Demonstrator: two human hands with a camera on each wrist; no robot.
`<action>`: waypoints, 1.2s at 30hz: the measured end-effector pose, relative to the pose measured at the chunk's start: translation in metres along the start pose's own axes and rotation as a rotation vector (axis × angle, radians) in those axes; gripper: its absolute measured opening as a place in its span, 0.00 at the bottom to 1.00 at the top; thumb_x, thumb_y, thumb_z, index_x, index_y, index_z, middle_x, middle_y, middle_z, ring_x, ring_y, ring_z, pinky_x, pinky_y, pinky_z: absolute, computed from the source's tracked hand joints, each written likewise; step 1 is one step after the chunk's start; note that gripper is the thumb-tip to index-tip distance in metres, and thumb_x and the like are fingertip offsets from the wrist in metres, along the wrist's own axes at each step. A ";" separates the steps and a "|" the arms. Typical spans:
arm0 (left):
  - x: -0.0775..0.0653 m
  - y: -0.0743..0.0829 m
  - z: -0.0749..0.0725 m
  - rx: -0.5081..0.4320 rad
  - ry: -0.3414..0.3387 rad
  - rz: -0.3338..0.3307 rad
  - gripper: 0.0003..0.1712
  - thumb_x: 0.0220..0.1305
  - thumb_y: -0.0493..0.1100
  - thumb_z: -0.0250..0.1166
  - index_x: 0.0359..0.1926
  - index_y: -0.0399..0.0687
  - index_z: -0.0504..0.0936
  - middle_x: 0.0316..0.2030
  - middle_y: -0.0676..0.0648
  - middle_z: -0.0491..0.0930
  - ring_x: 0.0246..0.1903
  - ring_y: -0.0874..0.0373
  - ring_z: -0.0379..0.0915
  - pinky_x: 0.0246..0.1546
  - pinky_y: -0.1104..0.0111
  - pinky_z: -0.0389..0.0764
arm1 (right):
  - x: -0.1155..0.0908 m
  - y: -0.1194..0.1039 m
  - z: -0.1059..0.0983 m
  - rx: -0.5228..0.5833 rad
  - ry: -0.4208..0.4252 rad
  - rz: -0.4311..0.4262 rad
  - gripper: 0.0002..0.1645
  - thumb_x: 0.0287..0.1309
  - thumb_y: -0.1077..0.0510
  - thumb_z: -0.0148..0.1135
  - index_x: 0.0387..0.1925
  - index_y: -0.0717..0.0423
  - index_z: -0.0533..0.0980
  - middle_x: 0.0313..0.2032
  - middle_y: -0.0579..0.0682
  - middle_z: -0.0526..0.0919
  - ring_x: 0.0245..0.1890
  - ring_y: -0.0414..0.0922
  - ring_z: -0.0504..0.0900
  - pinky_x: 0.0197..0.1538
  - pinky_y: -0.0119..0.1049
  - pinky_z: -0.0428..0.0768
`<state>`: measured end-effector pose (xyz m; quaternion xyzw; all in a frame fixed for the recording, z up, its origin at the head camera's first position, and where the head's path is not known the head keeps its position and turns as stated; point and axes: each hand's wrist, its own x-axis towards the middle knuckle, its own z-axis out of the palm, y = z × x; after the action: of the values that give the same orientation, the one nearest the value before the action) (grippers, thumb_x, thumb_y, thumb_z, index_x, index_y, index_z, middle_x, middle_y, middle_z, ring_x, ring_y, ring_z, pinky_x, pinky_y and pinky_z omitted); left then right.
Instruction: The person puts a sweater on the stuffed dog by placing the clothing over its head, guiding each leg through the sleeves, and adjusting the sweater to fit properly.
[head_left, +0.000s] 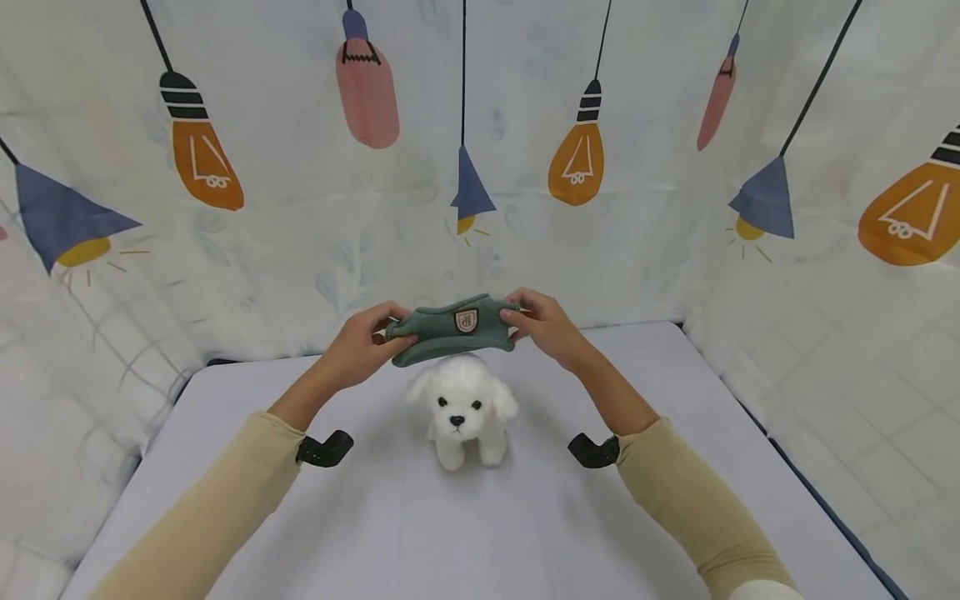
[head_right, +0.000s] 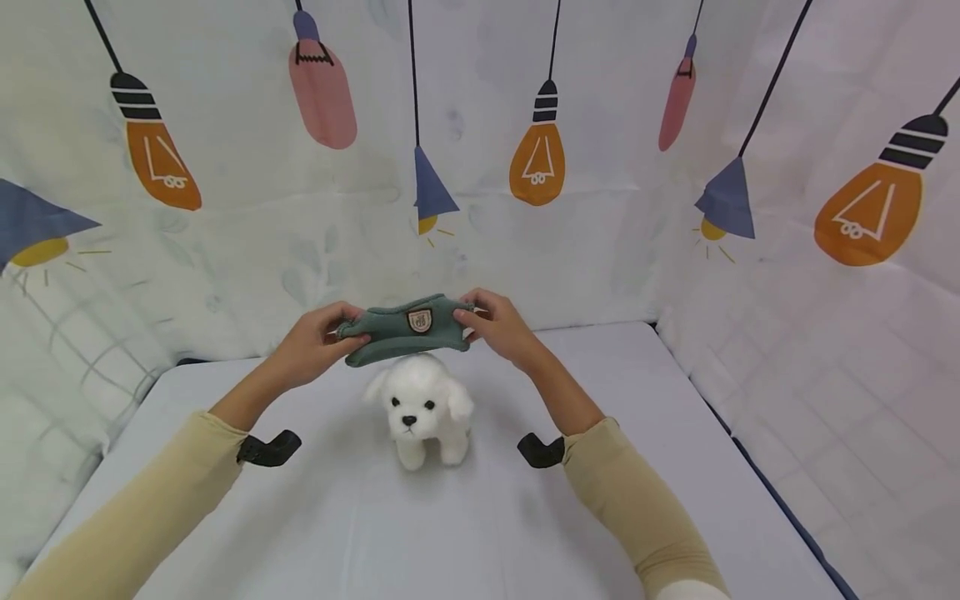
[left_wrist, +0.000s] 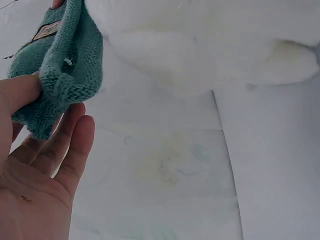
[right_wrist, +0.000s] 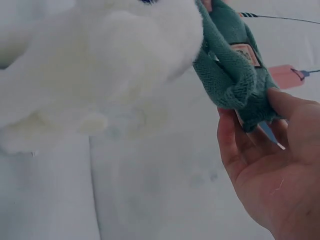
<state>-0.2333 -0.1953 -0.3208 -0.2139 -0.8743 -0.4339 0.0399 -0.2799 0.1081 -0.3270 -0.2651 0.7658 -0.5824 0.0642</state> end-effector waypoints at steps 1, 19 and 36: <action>-0.002 0.000 0.000 0.002 0.000 0.008 0.12 0.65 0.41 0.64 0.48 0.46 0.76 0.45 0.44 0.78 0.40 0.54 0.74 0.36 0.69 0.79 | -0.002 0.001 -0.001 0.002 -0.015 -0.013 0.12 0.67 0.58 0.56 0.48 0.62 0.73 0.50 0.59 0.77 0.45 0.45 0.81 0.44 0.39 0.83; -0.022 -0.002 0.009 -0.071 -0.162 0.068 0.08 0.66 0.41 0.63 0.45 0.48 0.78 0.53 0.43 0.77 0.49 0.51 0.75 0.43 0.64 0.80 | -0.025 0.009 -0.008 0.073 -0.226 0.003 0.06 0.67 0.60 0.54 0.35 0.61 0.73 0.51 0.47 0.76 0.53 0.41 0.74 0.51 0.36 0.78; -0.013 0.006 0.025 -0.081 -0.099 -0.010 0.19 0.78 0.49 0.43 0.33 0.42 0.71 0.30 0.44 0.69 0.39 0.53 0.70 0.40 0.61 0.71 | -0.018 0.001 0.014 -0.175 -0.187 0.135 0.27 0.72 0.39 0.43 0.25 0.55 0.64 0.25 0.48 0.63 0.27 0.43 0.62 0.34 0.36 0.64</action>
<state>-0.2165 -0.1777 -0.3353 -0.2321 -0.8579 -0.4582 -0.0141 -0.2592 0.1052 -0.3358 -0.2707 0.8203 -0.4807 0.1511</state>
